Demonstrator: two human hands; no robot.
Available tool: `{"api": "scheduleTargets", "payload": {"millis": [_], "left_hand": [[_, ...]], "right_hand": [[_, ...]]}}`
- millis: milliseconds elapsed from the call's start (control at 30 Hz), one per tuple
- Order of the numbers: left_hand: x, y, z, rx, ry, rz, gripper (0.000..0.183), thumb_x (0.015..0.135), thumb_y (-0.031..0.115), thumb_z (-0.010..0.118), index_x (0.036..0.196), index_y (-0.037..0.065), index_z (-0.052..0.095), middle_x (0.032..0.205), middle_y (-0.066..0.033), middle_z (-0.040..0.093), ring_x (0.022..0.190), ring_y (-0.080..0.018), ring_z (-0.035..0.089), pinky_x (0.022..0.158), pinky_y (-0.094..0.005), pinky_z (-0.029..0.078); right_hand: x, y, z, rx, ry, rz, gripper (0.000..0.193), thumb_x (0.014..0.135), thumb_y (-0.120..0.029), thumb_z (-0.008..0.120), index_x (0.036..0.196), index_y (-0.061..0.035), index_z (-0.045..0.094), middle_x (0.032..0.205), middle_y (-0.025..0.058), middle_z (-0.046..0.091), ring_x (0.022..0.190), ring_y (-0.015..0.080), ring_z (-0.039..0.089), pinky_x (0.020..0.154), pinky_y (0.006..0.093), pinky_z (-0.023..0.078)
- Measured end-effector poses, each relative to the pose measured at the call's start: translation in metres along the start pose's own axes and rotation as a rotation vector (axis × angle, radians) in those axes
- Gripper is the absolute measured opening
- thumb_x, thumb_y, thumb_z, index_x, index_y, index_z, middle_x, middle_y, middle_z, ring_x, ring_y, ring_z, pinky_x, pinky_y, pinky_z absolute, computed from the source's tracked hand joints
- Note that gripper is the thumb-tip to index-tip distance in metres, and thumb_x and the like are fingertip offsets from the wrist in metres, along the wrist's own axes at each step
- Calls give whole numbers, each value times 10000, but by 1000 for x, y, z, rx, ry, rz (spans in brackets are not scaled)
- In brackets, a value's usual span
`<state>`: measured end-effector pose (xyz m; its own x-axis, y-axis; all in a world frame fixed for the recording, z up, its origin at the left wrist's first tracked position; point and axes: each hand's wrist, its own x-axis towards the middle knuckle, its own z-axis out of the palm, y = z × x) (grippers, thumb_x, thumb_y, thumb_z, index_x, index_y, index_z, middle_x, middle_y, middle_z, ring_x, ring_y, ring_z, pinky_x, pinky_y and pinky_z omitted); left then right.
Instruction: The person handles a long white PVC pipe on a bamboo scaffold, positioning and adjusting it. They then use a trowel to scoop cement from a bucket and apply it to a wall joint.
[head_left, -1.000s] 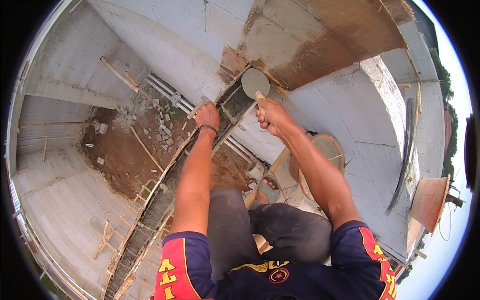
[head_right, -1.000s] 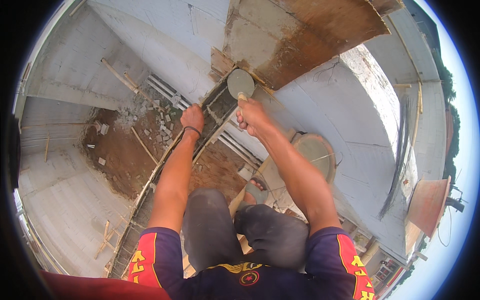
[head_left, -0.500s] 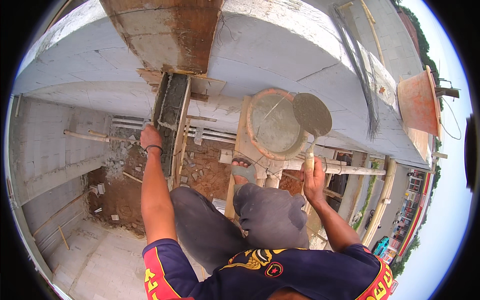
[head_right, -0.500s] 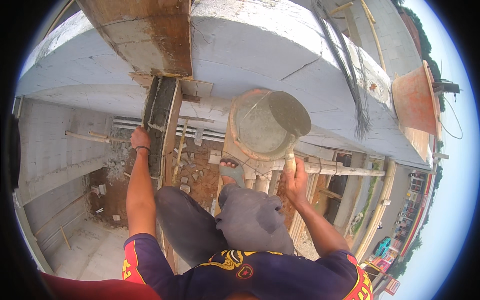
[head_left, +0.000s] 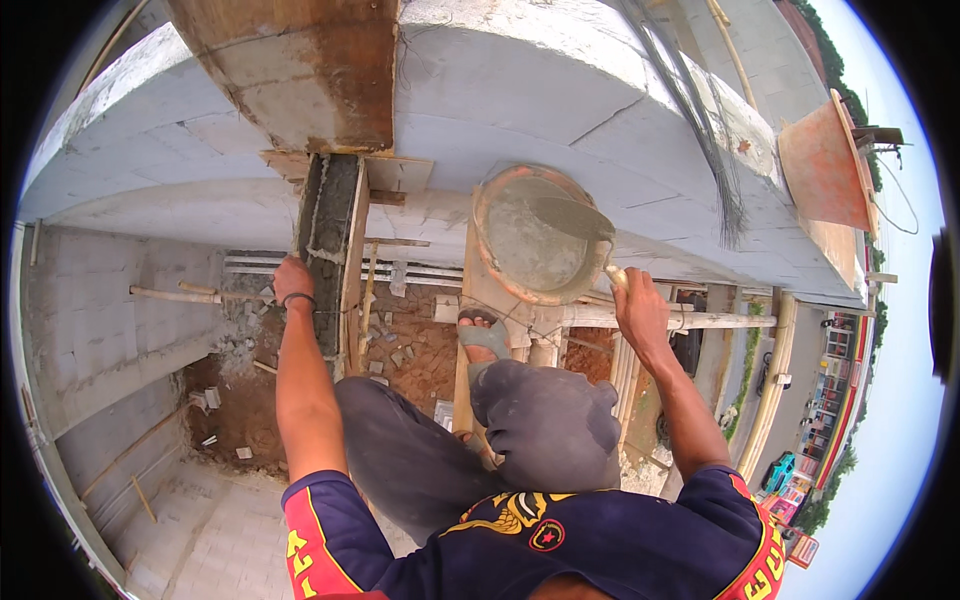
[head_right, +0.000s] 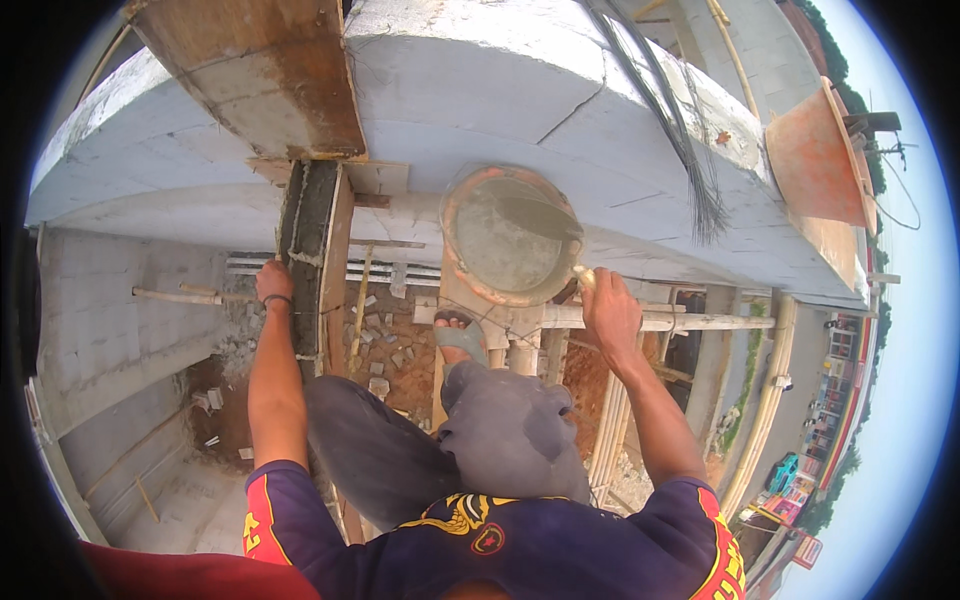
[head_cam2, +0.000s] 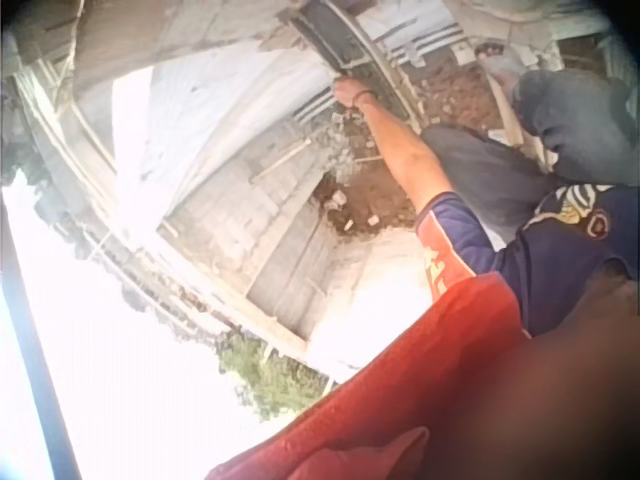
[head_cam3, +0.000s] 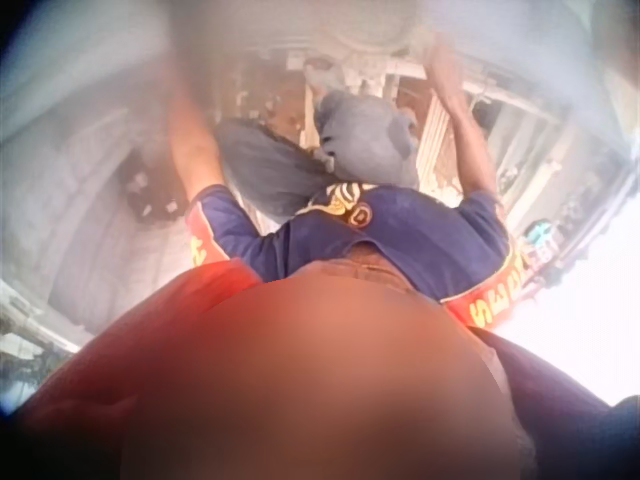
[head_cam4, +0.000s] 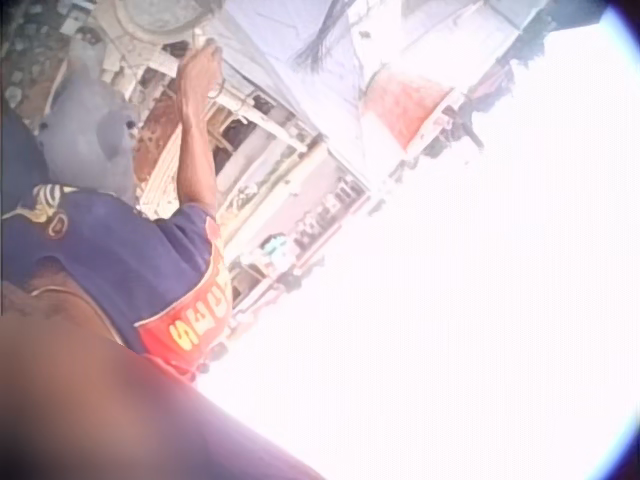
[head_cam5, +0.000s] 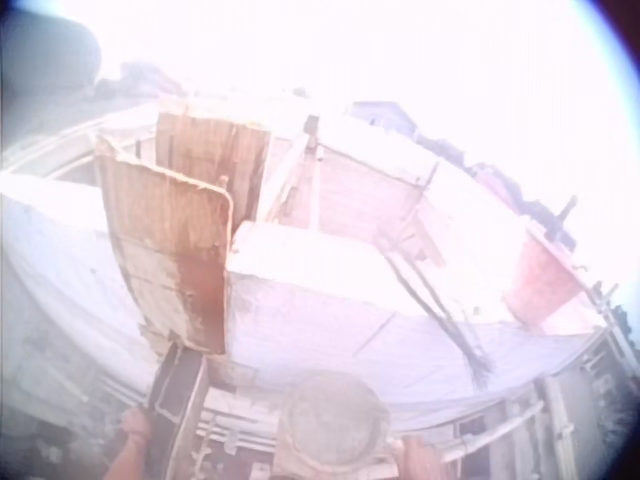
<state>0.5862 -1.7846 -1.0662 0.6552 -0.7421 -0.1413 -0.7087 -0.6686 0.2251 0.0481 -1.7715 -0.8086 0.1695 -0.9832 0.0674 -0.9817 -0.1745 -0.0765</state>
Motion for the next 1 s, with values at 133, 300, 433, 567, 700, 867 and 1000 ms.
{"api": "scheduleTargets", "payload": {"millis": [133, 300, 433, 567, 700, 867, 1000], "left_hand": [[2, -1, 1, 24, 0, 35, 280, 934, 248, 486, 877, 58, 683, 899, -231, 688, 860, -433, 670, 727, -510, 562], [8, -4, 6, 15, -25, 28, 271, 928, 250, 487, 896, 74, 689, 908, -234, 687, 879, -421, 671, 754, -518, 554], [8, -6, 5, 8, -31, 20, 262, 920, 261, 494, 912, 91, 693, 915, -237, 687, 885, -425, 670, 765, -529, 549], [7, -5, 4, -9, -29, -1, 269, 920, 277, 497, 921, 92, 692, 925, -235, 686, 900, -440, 663, 768, -532, 548], [6, -6, 5, 10, -12, 37, 286, 926, 282, 495, 902, 78, 695, 910, -229, 689, 878, -442, 665, 750, -519, 554], [8, -9, 8, 12, 3, 70, 293, 932, 268, 500, 885, 53, 694, 889, -234, 689, 848, -427, 674, 713, -498, 564], [8, -10, 8, 24, -3, 119, 295, 937, 265, 499, 870, 50, 690, 883, -236, 689, 838, -434, 672, 710, -508, 561]], "right_hand": [[12, 18, 3, -295, -21, -48, 250, 905, -241, 587, 968, -3, 541, 827, 167, 611, 654, 350, 652, 530, 427, 535], [21, -7, 29, -198, -286, -19, 272, 907, -235, 551, 932, 34, 580, 780, 244, 647, 688, 401, 672, 585, 465, 547], [20, -15, 26, -88, -447, 19, 320, 910, -256, 536, 926, 56, 607, 765, 279, 660, 700, 430, 670, 623, 495, 544], [25, -27, 29, -94, -502, -16, 343, 921, -270, 520, 952, 58, 612, 757, 274, 660, 710, 441, 665, 654, 499, 545], [35, -24, 31, -56, -569, -29, 362, 920, -292, 525, 943, 50, 641, 768, 268, 663, 728, 442, 661, 660, 512, 534], [47, -6, 29, 27, -673, 3, 395, 915, -323, 536, 931, 49, 669, 794, 274, 663, 764, 436, 656, 681, 519, 509], [52, -8, 35, 139, -710, 98, 392, 908, -330, 544, 992, 36, 657, 832, 259, 675, 808, 406, 665, 727, 507, 501]]}}
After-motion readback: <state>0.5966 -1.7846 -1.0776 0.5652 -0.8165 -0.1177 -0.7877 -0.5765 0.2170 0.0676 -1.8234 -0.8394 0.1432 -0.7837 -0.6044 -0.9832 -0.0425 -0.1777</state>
